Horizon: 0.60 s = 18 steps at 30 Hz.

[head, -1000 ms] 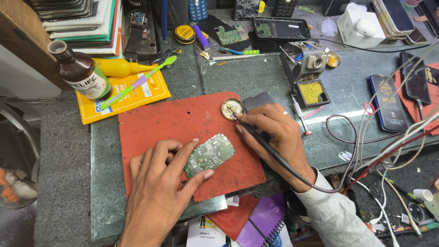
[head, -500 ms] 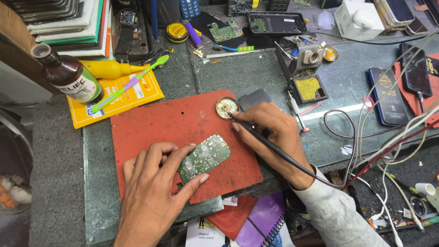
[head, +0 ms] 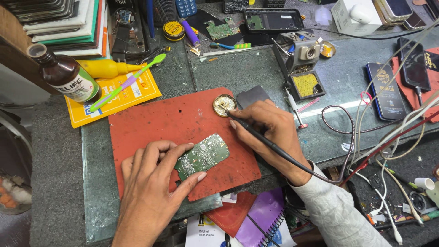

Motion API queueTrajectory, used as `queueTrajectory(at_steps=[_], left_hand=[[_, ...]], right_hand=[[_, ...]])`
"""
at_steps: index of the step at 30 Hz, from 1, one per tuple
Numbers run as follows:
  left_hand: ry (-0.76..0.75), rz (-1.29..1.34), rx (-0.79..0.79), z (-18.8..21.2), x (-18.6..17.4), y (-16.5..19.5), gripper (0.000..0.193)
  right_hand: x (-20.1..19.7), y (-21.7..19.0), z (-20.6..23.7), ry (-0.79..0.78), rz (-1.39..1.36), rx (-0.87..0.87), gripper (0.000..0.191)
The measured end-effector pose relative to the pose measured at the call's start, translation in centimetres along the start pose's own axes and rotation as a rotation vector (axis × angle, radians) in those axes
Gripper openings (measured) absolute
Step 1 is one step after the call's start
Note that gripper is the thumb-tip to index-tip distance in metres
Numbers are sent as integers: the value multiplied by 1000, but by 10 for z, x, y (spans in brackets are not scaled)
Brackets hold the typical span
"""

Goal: The person uses a soldering iron to apply solder to several points on a small green circuit board. They repeatedly dip the iron tip into a small container of solder paste and then touch it to specific pads on the board. The person holds the board steady with one hand while manipulating the tool with the other.

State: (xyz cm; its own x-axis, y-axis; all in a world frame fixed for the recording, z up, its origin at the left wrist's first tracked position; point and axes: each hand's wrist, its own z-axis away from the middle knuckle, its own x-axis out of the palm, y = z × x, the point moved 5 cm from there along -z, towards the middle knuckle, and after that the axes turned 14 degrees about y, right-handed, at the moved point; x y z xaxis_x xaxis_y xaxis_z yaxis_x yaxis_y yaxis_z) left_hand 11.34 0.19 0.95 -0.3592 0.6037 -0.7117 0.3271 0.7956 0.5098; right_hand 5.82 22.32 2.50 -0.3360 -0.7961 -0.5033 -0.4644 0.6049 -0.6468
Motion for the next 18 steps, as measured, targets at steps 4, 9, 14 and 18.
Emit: queueTrajectory(at_steps=[4, 9, 14, 18], left_hand=[[-16, 1, -64, 2, 1, -1, 58], [1, 15, -89, 1, 2, -1, 58], [-12, 22, -116, 2, 3, -2, 58], [-20, 14, -140, 3, 4, -4, 57]], right_hand=[[1, 2, 0, -8, 11, 16, 22], [1, 2, 1, -4, -4, 20, 22], [1, 8, 2, -26, -11, 72, 24], [2, 15, 5, -50, -71, 156, 26]])
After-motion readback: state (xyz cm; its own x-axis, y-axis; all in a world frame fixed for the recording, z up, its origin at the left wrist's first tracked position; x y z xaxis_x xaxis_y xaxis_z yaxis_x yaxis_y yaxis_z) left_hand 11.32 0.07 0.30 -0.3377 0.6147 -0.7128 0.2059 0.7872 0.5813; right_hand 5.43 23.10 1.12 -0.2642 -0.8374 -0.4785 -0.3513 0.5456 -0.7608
